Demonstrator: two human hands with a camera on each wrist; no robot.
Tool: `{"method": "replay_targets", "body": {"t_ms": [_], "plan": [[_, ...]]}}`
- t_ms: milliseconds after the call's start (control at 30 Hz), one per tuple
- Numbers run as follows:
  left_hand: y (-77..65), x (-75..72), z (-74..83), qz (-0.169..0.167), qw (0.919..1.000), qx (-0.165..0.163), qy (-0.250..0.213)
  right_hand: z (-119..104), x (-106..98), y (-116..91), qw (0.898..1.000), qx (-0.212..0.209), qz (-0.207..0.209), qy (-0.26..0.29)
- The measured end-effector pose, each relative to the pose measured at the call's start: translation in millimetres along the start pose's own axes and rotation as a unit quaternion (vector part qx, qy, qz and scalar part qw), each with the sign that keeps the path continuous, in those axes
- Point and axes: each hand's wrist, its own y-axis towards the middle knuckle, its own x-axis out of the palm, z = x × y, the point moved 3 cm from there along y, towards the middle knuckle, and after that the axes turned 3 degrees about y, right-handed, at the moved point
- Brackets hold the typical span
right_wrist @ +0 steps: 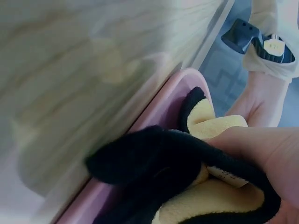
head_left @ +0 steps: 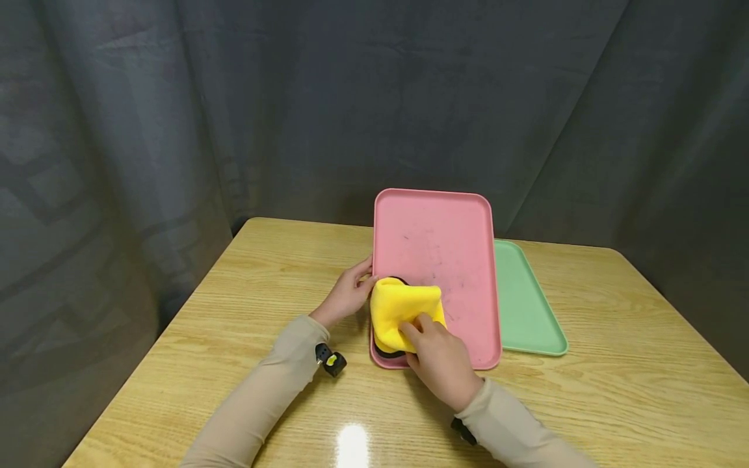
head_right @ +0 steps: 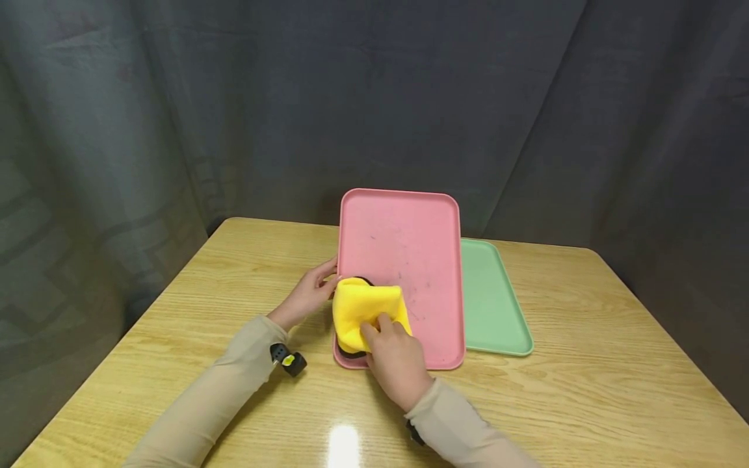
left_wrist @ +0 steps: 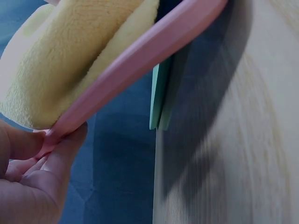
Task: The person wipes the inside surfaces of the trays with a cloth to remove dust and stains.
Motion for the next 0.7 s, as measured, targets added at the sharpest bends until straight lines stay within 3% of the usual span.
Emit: {"method": "replay_targets", "body": {"t_ms": [500, 700], "plan": [[-1.2, -1.0, 2.6, -0.002, 0.9999, 0.014, -0.004, 5, 0, -5, 1.000, 0.005, -0.017, 0.015], [-0.7, -1.0, 0.6, -0.002, 1.0000, -0.007, 0.002, 15, -2, -10, 0.999, 0.023, -0.017, 0.019]]}}
